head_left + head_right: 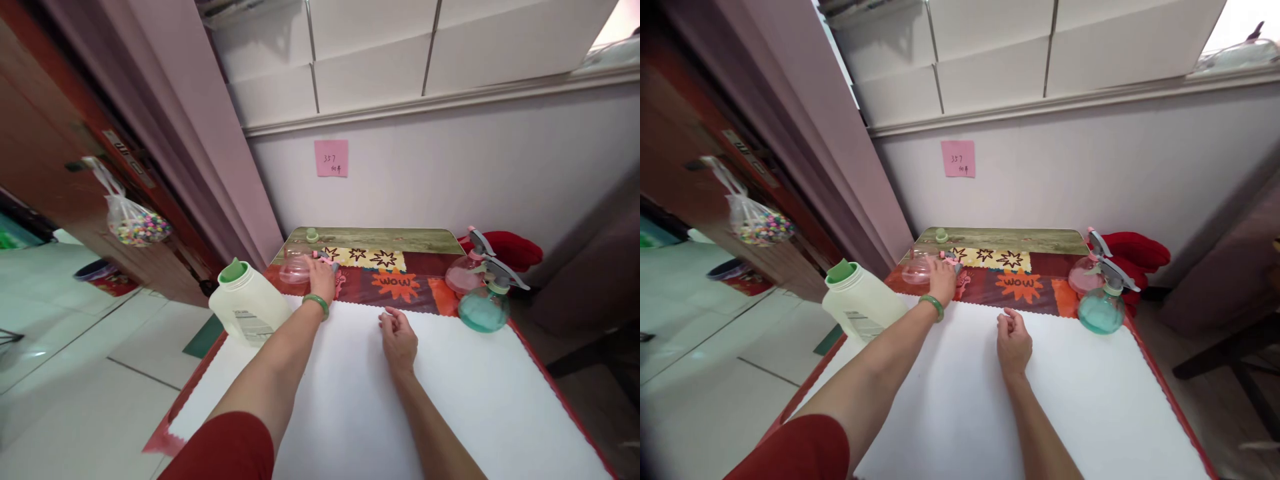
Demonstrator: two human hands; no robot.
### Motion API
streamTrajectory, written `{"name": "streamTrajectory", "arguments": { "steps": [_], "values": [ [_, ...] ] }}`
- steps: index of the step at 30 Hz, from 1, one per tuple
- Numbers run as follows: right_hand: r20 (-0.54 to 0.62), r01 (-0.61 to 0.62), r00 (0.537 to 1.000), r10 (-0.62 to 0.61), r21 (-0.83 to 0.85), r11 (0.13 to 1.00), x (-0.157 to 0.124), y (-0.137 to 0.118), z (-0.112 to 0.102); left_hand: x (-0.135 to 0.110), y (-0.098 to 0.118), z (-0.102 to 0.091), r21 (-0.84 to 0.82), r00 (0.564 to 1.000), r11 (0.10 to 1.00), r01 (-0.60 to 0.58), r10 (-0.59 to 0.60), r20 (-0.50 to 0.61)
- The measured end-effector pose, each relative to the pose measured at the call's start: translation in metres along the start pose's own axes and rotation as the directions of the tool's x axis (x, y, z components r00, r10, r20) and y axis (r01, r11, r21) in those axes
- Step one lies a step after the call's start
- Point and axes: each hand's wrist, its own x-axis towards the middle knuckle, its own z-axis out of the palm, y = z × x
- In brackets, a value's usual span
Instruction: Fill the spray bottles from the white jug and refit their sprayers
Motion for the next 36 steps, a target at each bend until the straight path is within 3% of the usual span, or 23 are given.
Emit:
{"name": "streamTrajectory", "arguments": {
  "steps": [3,6,10,15,18,22,23,25,27,29,31,33,36],
  "values": [
    [0.054,0.045,0.997,-0.053,0.141,0.989,0.0,-0.001,0.002,-0.026,0.031,-0.021,-0.047,0.994,0.993,-0.105,0.103,-0.026],
    [0.202,0.067,0.969,-0.142,0.339,0.939,-0.001,-0.006,0.004,-0.057,0.06,-0.037,-0.117,0.978,0.97,-0.211,0.209,-0.028],
    [0.393,-0.045,0.899,-0.195,0.525,0.85,-0.008,-0.011,0.004,-0.085,0.081,-0.047,-0.273,0.949,0.92,-0.283,0.309,0.058],
    [0.457,-0.183,0.881,-0.124,0.571,0.8,-0.016,-0.013,-0.001,-0.091,0.065,-0.06,-0.488,0.92,0.833,-0.262,0.368,0.135],
    [0.441,-0.225,0.895,-0.075,0.588,0.777,-0.015,-0.016,-0.005,-0.103,0.039,-0.063,-0.62,0.938,0.751,-0.229,0.34,0.065],
    [0.433,-0.278,0.901,-0.035,0.637,0.719,-0.015,-0.02,-0.009,-0.142,0.003,-0.031,-0.739,0.99,0.662,-0.125,0.137,-0.044],
    [0.445,-0.293,0.895,-0.033,0.643,0.708,-0.016,-0.021,-0.009,-0.153,-0.003,-0.018,-0.844,0.998,0.533,-0.057,0.06,-0.03],
    [0.474,-0.318,0.88,-0.037,0.644,0.696,-0.02,-0.023,-0.01,-0.174,-0.011,0.01,-0.954,0.998,0.3,0.016,0.057,0.034],
    [0.51,-0.334,0.859,-0.052,0.634,0.697,-0.025,-0.025,-0.012,-0.19,-0.015,0.032,-0.976,0.997,0.216,-0.015,0.074,0.001],
    [0.545,-0.351,0.835,-0.07,0.627,0.695,-0.029,-0.025,-0.014,-0.2,-0.015,0.046,-0.96,0.993,0.259,-0.103,0.074,-0.087],
    [0.565,-0.373,0.821,-0.08,0.637,0.675,-0.031,-0.025,-0.015,-0.205,-0.015,0.051,-0.891,0.978,0.402,-0.211,0.086,-0.192],
    [0.562,-0.394,0.825,-0.066,0.655,0.645,-0.029,-0.022,-0.015,-0.207,-0.015,0.054,-0.785,0.948,0.535,-0.313,0.123,-0.294],
    [0.52,-0.418,0.854,0.0,0.686,0.596,-0.023,-0.015,-0.012,-0.209,-0.015,0.059,-0.622,0.881,0.64,-0.451,0.206,-0.427]
  ]
}}
